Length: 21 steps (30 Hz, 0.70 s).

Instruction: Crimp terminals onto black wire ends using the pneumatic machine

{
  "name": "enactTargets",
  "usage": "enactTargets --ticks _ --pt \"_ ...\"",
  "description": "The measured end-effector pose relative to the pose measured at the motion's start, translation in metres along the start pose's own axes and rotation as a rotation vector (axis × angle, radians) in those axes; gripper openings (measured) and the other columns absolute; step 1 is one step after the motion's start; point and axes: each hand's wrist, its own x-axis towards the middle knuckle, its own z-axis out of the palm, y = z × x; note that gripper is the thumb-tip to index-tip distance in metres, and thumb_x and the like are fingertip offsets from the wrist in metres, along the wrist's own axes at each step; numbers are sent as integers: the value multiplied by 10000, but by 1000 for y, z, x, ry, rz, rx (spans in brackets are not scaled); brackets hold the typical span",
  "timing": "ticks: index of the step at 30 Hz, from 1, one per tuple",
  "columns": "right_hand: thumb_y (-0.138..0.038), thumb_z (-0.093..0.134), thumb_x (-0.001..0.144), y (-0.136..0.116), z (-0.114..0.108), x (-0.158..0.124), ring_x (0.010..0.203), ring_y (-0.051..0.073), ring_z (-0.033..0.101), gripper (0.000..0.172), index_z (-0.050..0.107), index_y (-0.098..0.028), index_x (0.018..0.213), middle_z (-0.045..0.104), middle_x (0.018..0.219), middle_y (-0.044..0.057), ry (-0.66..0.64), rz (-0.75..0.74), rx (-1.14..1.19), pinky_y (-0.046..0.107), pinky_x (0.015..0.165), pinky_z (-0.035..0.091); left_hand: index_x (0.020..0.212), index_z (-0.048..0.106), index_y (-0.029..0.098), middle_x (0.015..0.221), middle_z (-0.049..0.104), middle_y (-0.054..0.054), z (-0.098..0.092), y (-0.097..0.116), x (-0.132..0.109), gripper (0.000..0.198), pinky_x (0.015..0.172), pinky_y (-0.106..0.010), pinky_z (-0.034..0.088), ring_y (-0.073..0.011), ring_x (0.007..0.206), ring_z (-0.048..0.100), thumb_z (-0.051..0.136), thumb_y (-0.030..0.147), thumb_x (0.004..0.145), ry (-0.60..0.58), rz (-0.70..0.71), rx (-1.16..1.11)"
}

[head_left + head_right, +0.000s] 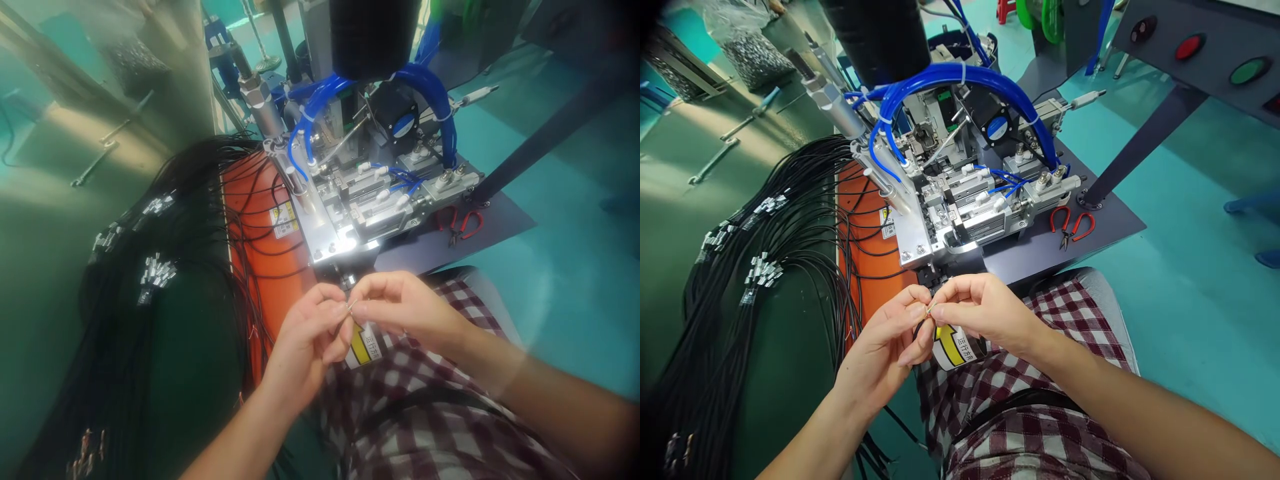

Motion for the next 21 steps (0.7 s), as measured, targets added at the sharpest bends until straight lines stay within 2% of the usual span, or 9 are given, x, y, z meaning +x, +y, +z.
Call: enactTargets --ticks 3,9,12,15,19,21 --pt "-216 679 742 -3 3 0 396 27 306 104 636 -123 722 469 472 -73 13 -6 -19 174 370 188 868 499 174 523 550 42 -1 0 0 76 412 -175 201 -18 358 281 570 160 843 0 3 6" --pt "-202 666 744 1 5 -1 406 27 319 83 644 -130 709 537 512 -47 18 0 12 179 393 208 841 503 181 521 548 50 1 -1 0 104 420 -176 194 -17 359 297 606 180 825 17 36 11" --pt "-189 660 745 4 3 0 417 30 304 72 656 -132 700 524 505 -50 18 31 74 182 400 195 795 515 168 529 555 46 3 0 -2 137 432 -176 197 -7 362 298 646 207 803 46 66 47" --pt "-177 643 751 5 2 0 424 31 314 69 665 -131 705 577 562 -30 13 47 93 188 402 202 757 531 152 559 558 35 7 1 -5 175 448 -180 220 -11 393 330 676 244 790 102 77 116" --pt "-162 639 750 -2 0 -1 408 37 333 75 651 -141 679 591 570 -34 51 7 -43 195 396 232 752 535 152 578 527 36 10 0 -8 192 468 -191 227 -30 447 364 683 266 797 167 76 172" --pt "-148 645 743 -6 -1 -1 456 58 412 63 651 -142 681 594 582 -28 44 -23 -111 199 439 316 741 529 150 560 504 43 9 -2 -8 185 469 -197 207 -22 439 320 665 256 811 154 87 163"
